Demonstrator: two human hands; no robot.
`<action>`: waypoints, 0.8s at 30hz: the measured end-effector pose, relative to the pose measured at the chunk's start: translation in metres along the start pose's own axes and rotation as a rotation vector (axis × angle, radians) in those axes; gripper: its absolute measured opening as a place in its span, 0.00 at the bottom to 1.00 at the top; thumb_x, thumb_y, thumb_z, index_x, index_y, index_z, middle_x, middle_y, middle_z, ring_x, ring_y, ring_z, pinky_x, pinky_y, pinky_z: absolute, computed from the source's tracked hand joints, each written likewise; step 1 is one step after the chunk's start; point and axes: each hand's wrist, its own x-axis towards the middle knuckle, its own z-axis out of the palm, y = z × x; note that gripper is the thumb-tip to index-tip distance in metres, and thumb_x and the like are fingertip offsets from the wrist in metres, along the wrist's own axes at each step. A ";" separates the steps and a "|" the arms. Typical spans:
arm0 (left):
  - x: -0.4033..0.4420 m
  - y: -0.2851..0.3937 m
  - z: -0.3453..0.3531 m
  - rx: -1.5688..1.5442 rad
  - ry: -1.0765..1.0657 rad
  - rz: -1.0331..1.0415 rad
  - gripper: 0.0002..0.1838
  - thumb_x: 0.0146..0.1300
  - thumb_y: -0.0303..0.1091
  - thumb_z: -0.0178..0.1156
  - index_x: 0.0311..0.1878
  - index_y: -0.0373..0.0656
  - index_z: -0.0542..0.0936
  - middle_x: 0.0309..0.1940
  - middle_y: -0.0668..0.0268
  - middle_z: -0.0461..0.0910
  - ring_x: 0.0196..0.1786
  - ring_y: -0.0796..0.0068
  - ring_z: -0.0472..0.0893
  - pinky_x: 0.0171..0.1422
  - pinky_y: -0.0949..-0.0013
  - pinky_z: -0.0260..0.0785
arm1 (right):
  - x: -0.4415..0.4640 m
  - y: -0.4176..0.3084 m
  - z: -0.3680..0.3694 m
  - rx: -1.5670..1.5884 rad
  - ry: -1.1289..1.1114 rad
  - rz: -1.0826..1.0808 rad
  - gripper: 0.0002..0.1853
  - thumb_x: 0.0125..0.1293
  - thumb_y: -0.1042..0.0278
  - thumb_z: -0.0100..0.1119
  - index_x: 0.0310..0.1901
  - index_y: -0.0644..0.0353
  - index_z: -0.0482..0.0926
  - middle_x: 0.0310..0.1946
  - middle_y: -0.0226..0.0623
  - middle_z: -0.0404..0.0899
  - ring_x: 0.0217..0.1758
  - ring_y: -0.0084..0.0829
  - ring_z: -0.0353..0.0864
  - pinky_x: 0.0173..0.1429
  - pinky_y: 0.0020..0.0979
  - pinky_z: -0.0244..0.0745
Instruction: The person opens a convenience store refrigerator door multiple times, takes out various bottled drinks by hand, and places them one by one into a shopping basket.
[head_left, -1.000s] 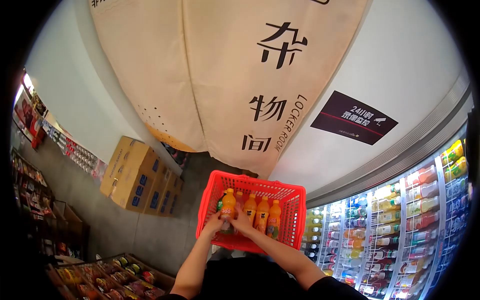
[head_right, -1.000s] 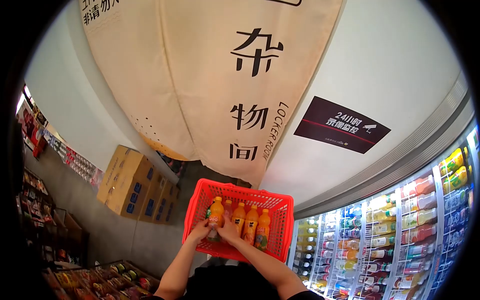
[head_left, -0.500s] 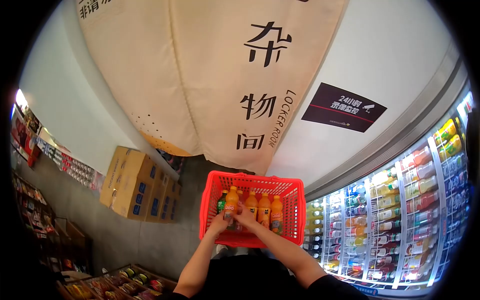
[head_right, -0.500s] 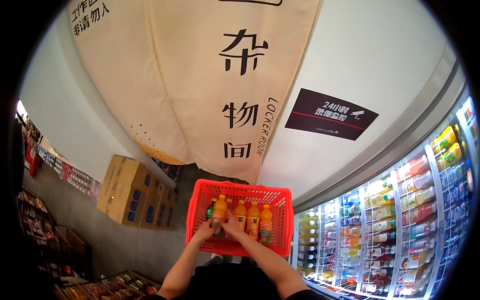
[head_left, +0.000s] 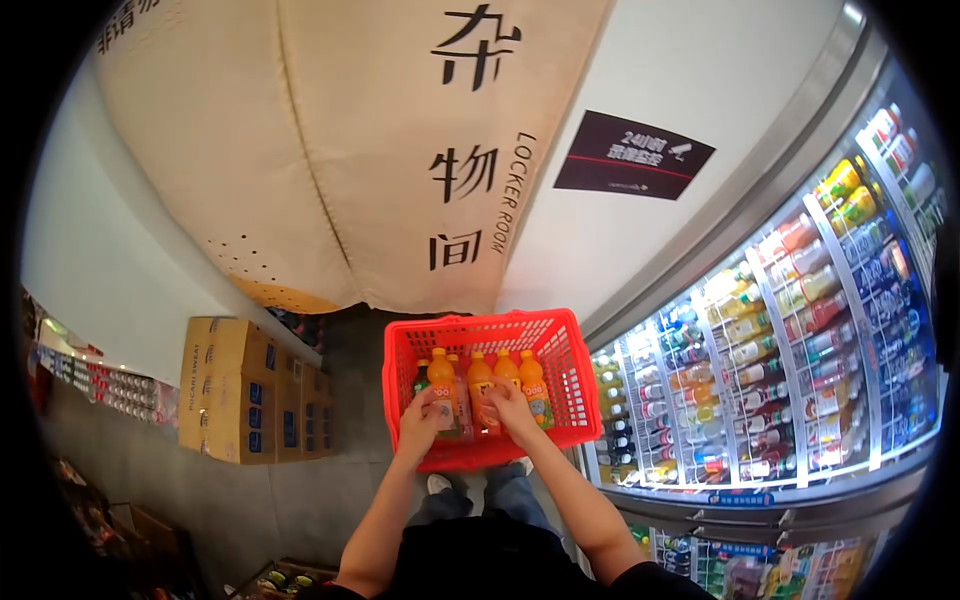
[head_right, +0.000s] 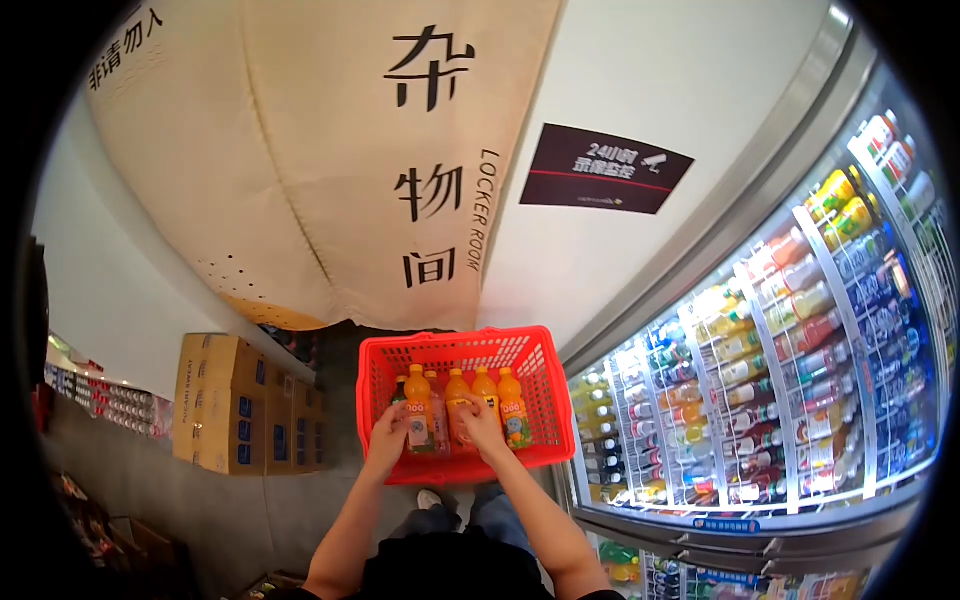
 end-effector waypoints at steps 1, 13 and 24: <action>-0.002 0.001 0.001 0.005 -0.016 -0.003 0.23 0.71 0.24 0.52 0.70 0.38 0.69 0.58 0.58 0.78 0.53 0.73 0.81 0.54 0.72 0.75 | -0.014 -0.011 0.003 0.005 0.016 -0.007 0.23 0.72 0.70 0.56 0.66 0.60 0.68 0.47 0.39 0.78 0.47 0.30 0.83 0.49 0.30 0.81; -0.044 0.061 0.021 -0.109 0.052 0.221 0.15 0.75 0.30 0.50 0.60 0.35 0.76 0.47 0.62 0.81 0.49 0.77 0.79 0.55 0.73 0.72 | -0.122 -0.073 -0.005 0.182 0.088 -0.376 0.15 0.77 0.66 0.51 0.59 0.63 0.74 0.47 0.38 0.81 0.45 0.27 0.83 0.51 0.28 0.82; -0.131 0.068 0.117 -0.178 -0.197 0.256 0.14 0.77 0.32 0.51 0.57 0.36 0.77 0.46 0.65 0.79 0.47 0.79 0.76 0.56 0.75 0.70 | -0.251 -0.064 -0.088 0.334 0.273 -0.569 0.14 0.78 0.67 0.48 0.58 0.64 0.76 0.45 0.38 0.81 0.47 0.27 0.82 0.52 0.31 0.81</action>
